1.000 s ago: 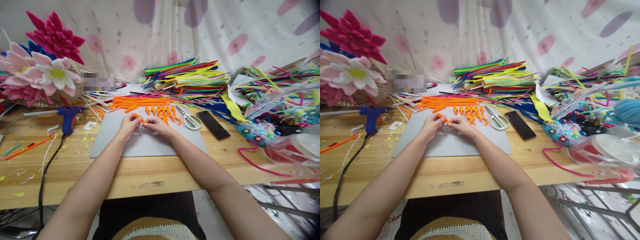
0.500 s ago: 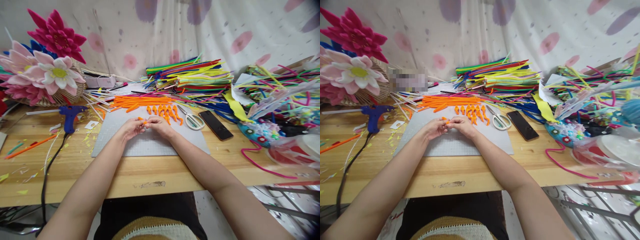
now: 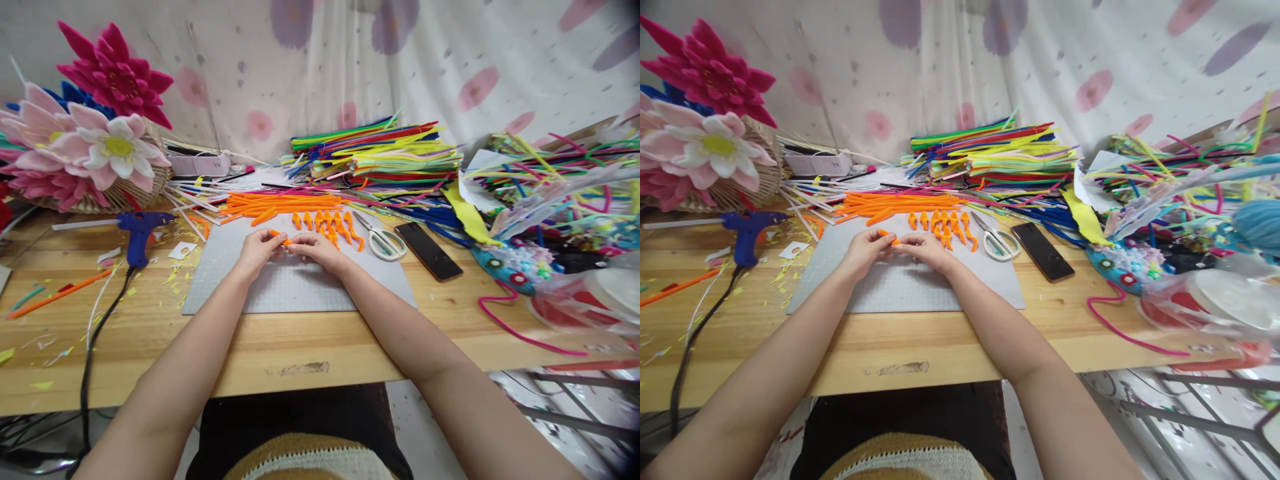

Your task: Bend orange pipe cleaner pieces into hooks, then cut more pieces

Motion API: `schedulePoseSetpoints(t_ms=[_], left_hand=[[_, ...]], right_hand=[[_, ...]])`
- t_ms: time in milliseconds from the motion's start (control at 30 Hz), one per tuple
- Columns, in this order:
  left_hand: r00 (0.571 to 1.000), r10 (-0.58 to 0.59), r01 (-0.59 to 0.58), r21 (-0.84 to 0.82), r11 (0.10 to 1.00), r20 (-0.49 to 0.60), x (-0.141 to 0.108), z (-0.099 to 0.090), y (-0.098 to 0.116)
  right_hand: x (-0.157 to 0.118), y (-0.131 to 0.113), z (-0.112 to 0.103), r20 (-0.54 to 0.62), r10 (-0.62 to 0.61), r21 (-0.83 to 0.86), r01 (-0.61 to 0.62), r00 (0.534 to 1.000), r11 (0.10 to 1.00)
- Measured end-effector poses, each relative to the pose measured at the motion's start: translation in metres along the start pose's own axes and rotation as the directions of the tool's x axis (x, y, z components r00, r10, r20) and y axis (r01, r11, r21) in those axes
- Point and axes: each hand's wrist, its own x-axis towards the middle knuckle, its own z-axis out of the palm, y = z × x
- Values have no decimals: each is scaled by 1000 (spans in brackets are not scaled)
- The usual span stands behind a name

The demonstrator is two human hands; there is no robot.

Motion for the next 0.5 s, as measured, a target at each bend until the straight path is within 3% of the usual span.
schedulePoseSetpoints(t_ms=[100,200,500], left_hand=[[995,99,-99,96,990,14,3,-1,-4],[992,115,-124,195,973,58,4,0,-8],[990,136,-141,190,972,41,2,7,-10]], right_hand=[[2,-2,2,-85,46,-17,-47,995,999],[3,-2,4,-157,75,-69,-87,985,994],[8,8,8,-270,118,-46,-136,955,990]])
